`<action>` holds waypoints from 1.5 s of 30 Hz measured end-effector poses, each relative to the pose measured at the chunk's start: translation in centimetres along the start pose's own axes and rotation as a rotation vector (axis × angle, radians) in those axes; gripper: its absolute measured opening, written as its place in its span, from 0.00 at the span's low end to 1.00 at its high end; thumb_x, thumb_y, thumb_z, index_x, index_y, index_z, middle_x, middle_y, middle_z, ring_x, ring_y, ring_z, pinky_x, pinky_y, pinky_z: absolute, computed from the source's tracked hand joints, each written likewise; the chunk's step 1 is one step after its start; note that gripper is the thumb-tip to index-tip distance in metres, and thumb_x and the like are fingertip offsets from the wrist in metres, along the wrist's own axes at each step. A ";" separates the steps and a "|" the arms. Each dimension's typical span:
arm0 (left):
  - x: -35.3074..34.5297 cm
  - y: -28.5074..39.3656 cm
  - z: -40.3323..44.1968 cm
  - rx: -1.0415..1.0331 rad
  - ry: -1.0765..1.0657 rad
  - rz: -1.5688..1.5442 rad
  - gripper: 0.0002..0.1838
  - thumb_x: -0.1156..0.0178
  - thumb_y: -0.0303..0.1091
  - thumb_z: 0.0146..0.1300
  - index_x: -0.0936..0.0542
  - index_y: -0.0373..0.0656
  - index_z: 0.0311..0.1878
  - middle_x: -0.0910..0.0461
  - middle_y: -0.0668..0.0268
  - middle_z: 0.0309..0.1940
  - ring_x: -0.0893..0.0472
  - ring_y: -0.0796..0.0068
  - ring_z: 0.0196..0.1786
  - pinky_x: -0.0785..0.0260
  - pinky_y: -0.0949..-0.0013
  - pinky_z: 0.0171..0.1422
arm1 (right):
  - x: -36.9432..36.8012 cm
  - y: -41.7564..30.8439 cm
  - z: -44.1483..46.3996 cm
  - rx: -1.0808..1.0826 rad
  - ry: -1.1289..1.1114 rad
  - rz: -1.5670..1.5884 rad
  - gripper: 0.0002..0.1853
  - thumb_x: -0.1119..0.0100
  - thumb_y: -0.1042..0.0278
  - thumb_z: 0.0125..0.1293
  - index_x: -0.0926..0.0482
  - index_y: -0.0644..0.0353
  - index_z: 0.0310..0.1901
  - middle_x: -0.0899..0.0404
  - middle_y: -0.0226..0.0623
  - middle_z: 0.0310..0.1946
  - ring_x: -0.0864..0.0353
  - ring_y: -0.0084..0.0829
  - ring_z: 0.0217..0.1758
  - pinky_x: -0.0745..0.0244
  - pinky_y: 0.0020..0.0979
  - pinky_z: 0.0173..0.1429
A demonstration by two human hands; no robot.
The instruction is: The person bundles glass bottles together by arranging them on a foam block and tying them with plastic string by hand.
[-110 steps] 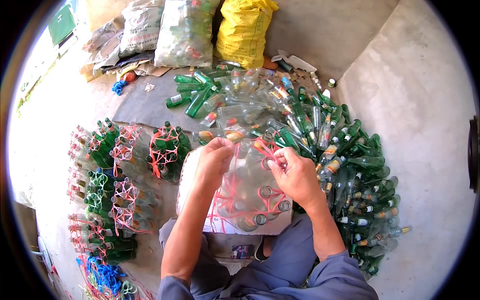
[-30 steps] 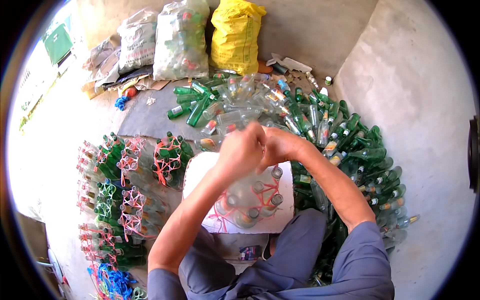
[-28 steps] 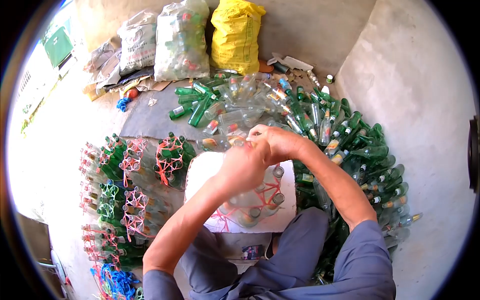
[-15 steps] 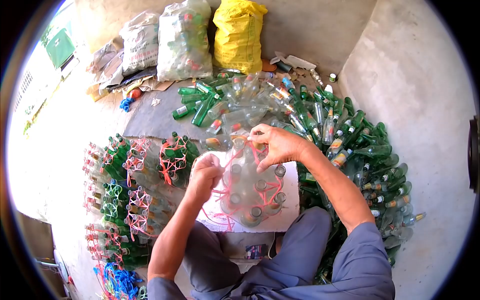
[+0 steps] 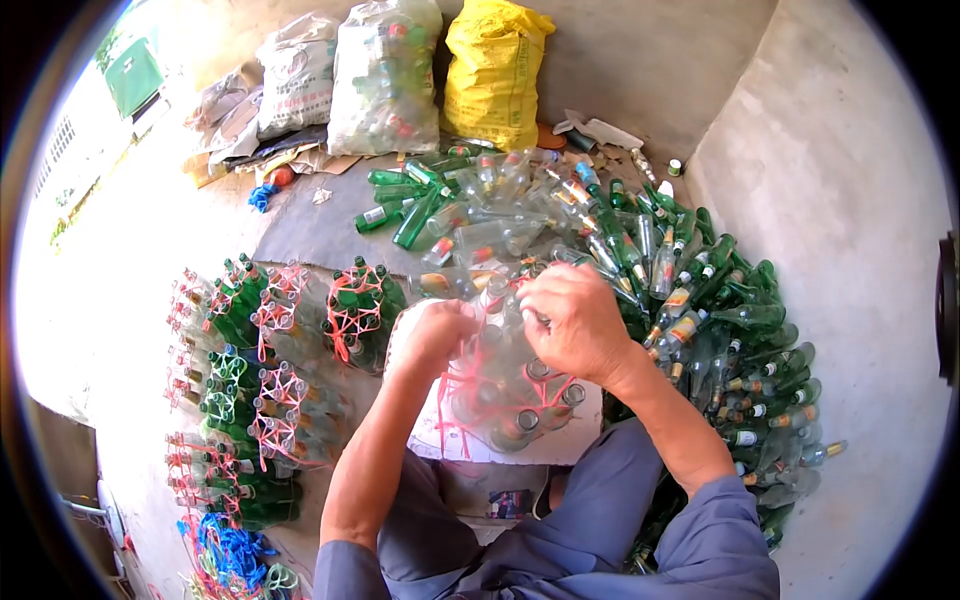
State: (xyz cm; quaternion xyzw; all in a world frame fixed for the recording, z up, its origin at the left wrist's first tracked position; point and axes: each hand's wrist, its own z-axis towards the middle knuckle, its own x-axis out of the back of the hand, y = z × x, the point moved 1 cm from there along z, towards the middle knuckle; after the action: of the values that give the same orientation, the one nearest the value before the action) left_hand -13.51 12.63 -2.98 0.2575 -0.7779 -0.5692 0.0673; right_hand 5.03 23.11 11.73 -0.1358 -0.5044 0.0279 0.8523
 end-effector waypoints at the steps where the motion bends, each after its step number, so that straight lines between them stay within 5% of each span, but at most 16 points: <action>1: 0.0 0.2 0.0 0.000 -0.004 0.039 0.04 0.35 0.31 0.56 0.19 0.41 0.32 0.26 0.72 0.22 0.32 0.80 0.20 0.44 0.71 0.24 | -0.5 0.1 -0.1 -0.024 -0.076 0.073 0.07 0.35 0.70 0.57 0.14 0.61 0.37 0.12 0.38 0.40 0.14 0.44 0.44 0.21 0.40 0.51; 3: -0.5 0.7 -0.2 -0.006 -0.006 -0.012 0.01 0.38 0.24 0.55 0.21 0.40 0.30 0.28 0.72 0.19 0.34 0.82 0.17 0.47 0.73 0.20 | -1.7 -0.1 0.2 -0.046 -0.146 0.143 0.06 0.40 0.72 0.59 0.15 0.63 0.30 0.12 0.39 0.32 0.15 0.44 0.32 0.19 0.36 0.41; 6: -1.0 1.7 -0.5 -0.021 -0.016 -0.010 0.02 0.40 0.21 0.54 0.22 0.39 0.29 0.29 0.73 0.18 0.35 0.84 0.16 0.49 0.75 0.19 | -2.5 0.2 1.6 -0.156 -0.327 0.125 0.08 0.41 0.71 0.61 0.17 0.66 0.28 0.13 0.41 0.26 0.13 0.40 0.28 0.18 0.34 0.38; 12: -1.5 2.3 -0.5 -0.038 -0.033 0.077 0.02 0.39 0.22 0.55 0.21 0.40 0.29 0.29 0.74 0.18 0.35 0.85 0.18 0.51 0.75 0.20 | -2.2 -0.1 2.7 -0.487 -0.348 0.521 0.13 0.41 0.69 0.64 0.20 0.66 0.23 0.19 0.41 0.18 0.13 0.28 0.22 0.21 0.31 0.32; 15: -1.4 2.0 -0.1 -0.052 -0.030 0.139 0.02 0.39 0.22 0.54 0.21 0.40 0.29 0.29 0.75 0.18 0.36 0.85 0.18 0.51 0.75 0.20 | -2.3 -0.6 2.4 -0.502 -0.425 0.375 0.12 0.40 0.69 0.64 0.18 0.65 0.24 0.19 0.38 0.17 0.12 0.27 0.23 0.21 0.30 0.32; 18: -1.3 2.0 0.0 -0.032 -0.040 0.152 0.02 0.39 0.23 0.54 0.21 0.40 0.28 0.29 0.75 0.18 0.36 0.86 0.18 0.51 0.75 0.20 | -4.8 0.0 1.7 -0.422 -0.270 0.311 0.11 0.41 0.70 0.65 0.17 0.65 0.27 0.17 0.37 0.20 0.13 0.27 0.22 0.22 0.30 0.30; 21: -1.3 2.3 -0.2 -0.006 -0.048 0.155 0.02 0.38 0.24 0.55 0.21 0.41 0.28 0.29 0.75 0.18 0.36 0.86 0.18 0.51 0.75 0.20 | -5.3 0.5 1.8 -0.595 -0.311 0.617 0.11 0.41 0.70 0.67 0.16 0.66 0.29 0.16 0.38 0.24 0.15 0.24 0.24 0.24 0.30 0.32; 24: -1.4 2.4 -0.6 -0.027 -0.037 0.170 0.02 0.37 0.26 0.57 0.21 0.41 0.30 0.28 0.74 0.19 0.36 0.86 0.17 0.51 0.76 0.20 | -6.6 1.7 1.5 -0.462 -0.197 0.454 0.12 0.38 0.66 0.62 0.19 0.65 0.25 0.21 0.48 0.18 0.17 0.43 0.24 0.24 0.41 0.34; 32: 0.1 3.1 -1.8 -0.057 0.008 0.136 0.12 0.28 0.27 0.58 0.25 0.45 0.31 0.34 0.79 0.17 0.42 0.89 0.16 0.58 0.76 0.19 | -5.7 1.9 2.1 -0.501 -0.319 0.446 0.11 0.33 0.62 0.62 0.16 0.63 0.33 0.16 0.44 0.26 0.16 0.34 0.30 0.23 0.37 0.40; 33: 0.6 3.6 -2.4 -0.059 0.024 0.115 0.11 0.27 0.31 0.57 0.23 0.43 0.30 0.31 0.78 0.18 0.38 0.87 0.17 0.52 0.75 0.21 | -5.7 2.3 2.2 -0.506 -0.350 0.475 0.11 0.32 0.62 0.62 0.15 0.63 0.34 0.15 0.43 0.27 0.16 0.32 0.31 0.23 0.36 0.40; 34: 1.4 4.1 -3.1 -0.061 0.040 0.095 0.11 0.27 0.35 0.56 0.21 0.42 0.28 0.28 0.76 0.19 0.35 0.85 0.19 0.46 0.73 0.22 | -5.7 2.6 2.1 -0.504 -0.362 0.509 0.12 0.33 0.62 0.64 0.15 0.64 0.34 0.16 0.38 0.27 0.20 0.27 0.29 0.25 0.33 0.37; 36: 3.4 3.5 -3.4 -0.116 -0.030 -0.200 0.09 0.30 0.28 0.61 0.23 0.44 0.32 0.32 0.81 0.17 0.40 0.89 0.16 0.54 0.77 0.18 | -5.6 3.1 2.1 -0.500 -0.386 0.576 0.13 0.33 0.61 0.68 0.15 0.65 0.35 0.19 0.27 0.26 0.27 0.16 0.26 0.29 0.26 0.30; 45: 9.1 5.0 -9.3 -0.318 0.147 -0.338 0.10 0.33 0.24 0.62 0.26 0.45 0.33 0.32 0.79 0.19 0.39 0.91 0.16 0.54 0.80 0.17 | -3.9 2.4 2.8 -0.693 -0.507 0.762 0.14 0.33 0.58 0.69 0.16 0.62 0.39 0.19 0.26 0.28 0.34 0.13 0.17 0.40 0.22 0.18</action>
State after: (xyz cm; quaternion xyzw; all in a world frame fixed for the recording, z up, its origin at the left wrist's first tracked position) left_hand -19.21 1.46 3.15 0.4109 -0.6172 -0.6676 0.0672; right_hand 0.96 25.30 9.07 -0.5687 -0.5880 0.1977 0.5402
